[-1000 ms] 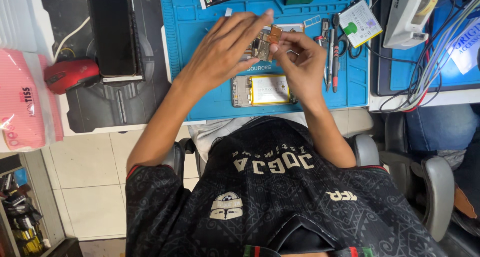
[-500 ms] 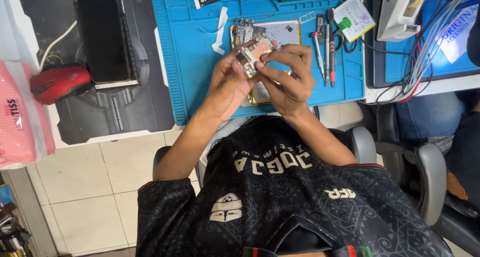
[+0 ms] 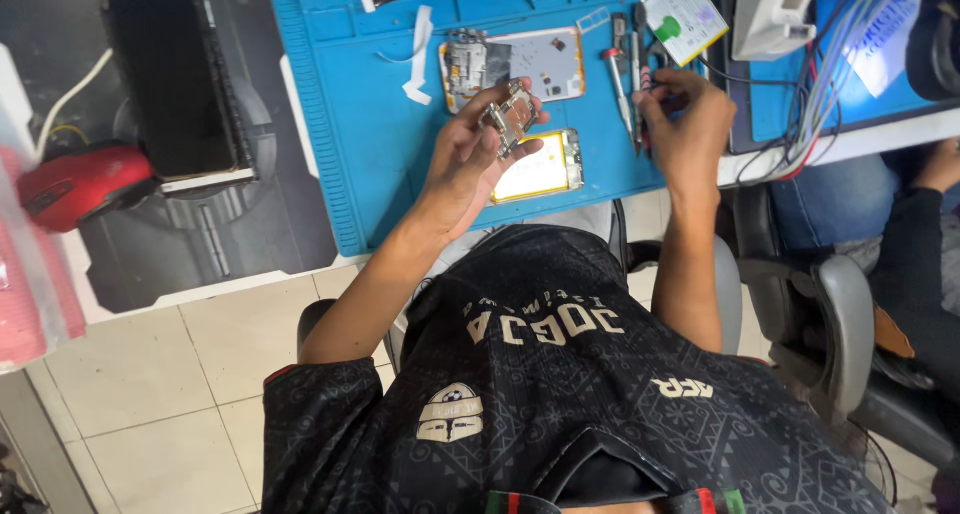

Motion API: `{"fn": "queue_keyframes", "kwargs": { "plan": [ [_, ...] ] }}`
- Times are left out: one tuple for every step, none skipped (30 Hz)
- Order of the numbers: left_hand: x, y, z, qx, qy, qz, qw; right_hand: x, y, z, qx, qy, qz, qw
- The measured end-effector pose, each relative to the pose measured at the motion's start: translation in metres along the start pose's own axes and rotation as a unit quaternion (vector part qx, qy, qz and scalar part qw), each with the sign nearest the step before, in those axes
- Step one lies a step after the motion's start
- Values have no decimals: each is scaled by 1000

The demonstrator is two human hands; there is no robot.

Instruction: The person cleans a small green circuit board with a brush and then uses a screwdriver to remove screws from a disassembled smartphone chassis. The person handles the circuit board and phone parts on a blue work mat.

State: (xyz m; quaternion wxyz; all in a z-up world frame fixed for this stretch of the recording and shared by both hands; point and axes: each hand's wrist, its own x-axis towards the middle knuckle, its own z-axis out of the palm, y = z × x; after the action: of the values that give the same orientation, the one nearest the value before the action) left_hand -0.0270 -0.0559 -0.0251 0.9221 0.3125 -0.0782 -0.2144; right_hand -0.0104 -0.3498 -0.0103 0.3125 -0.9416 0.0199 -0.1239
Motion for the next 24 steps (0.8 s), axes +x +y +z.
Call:
{"fn": "queue_keyframes", "kwargs": {
  "plan": [
    [1,-3,1,-3,4,-2,1000,-1,8,0,0,-5,7,1000],
    [1,-3,2,4,3,-4,1000,0,13,2,4,-12,11,1000],
    [0,-4,2,12,1,-7,1000,2,15,4,8,-19,15,1000],
    [-1,-4,2,19,2,-7,1000,3,16,4,6,-12,2,1000],
    [-3,-3,1,19,4,-4,1000,4,16,2,5,-5,-10,1000],
    [-4,-3,0,19,5,-1,1000,5,14,0,3,1,-23,1000],
    [-5,-2,-1,18,7,2,1000,6,10,-1,10,7,-24,1000],
    [-5,-1,-2,6,-3,14,1000,6,5,-5,16,12,-26,999],
    [-6,0,-4,-7,-13,26,1000,6,-2,-9,23,18,-28,999],
    [-6,1,-5,-20,-24,38,999,4,-9,-12,71,20,-20,997],
    [-6,1,-6,-42,-41,35,998,1,-18,-15,120,21,-12,992],
    [-6,2,-8,-64,-56,34,996,-2,-29,-17,170,21,-4,985],
    [-6,3,-9,-85,-71,32,993,-5,-40,-19,178,20,-36,983],
    [-6,4,-11,-105,-75,19,991,-9,-52,-19,186,19,-68,980],
    [-5,5,-11,-126,-79,7,989,-14,-65,-19,195,18,-101,975],
    [-5,6,-12,-145,-85,-5,986,-18,-78,-20,169,7,-128,977],
    [-6,8,-12,-145,-85,1,986,-22,-90,-20,143,-3,-155,978],
    [-6,10,-12,-146,-87,7,985,-28,-102,-19,115,-12,-182,976],
    [-7,12,-12,-147,-89,13,985,-36,-114,-16,120,-38,-175,976],
    [-7,14,-12,-134,-86,25,987,-44,-125,-12,125,-64,-169,976],
    [-8,16,-12,-120,-82,36,989,-50,-133,-5,129,-67,-197,970],
    [-9,17,-12,-108,-78,46,990,-56,-141,2,133,-70,-223,963],
    [-10,19,-12,-102,-78,58,990,-61,-147,9,129,-68,-221,964],
    [-10,20,-13,-96,-79,70,990,-65,-151,16,126,-65,-219,965]
  ]
}}
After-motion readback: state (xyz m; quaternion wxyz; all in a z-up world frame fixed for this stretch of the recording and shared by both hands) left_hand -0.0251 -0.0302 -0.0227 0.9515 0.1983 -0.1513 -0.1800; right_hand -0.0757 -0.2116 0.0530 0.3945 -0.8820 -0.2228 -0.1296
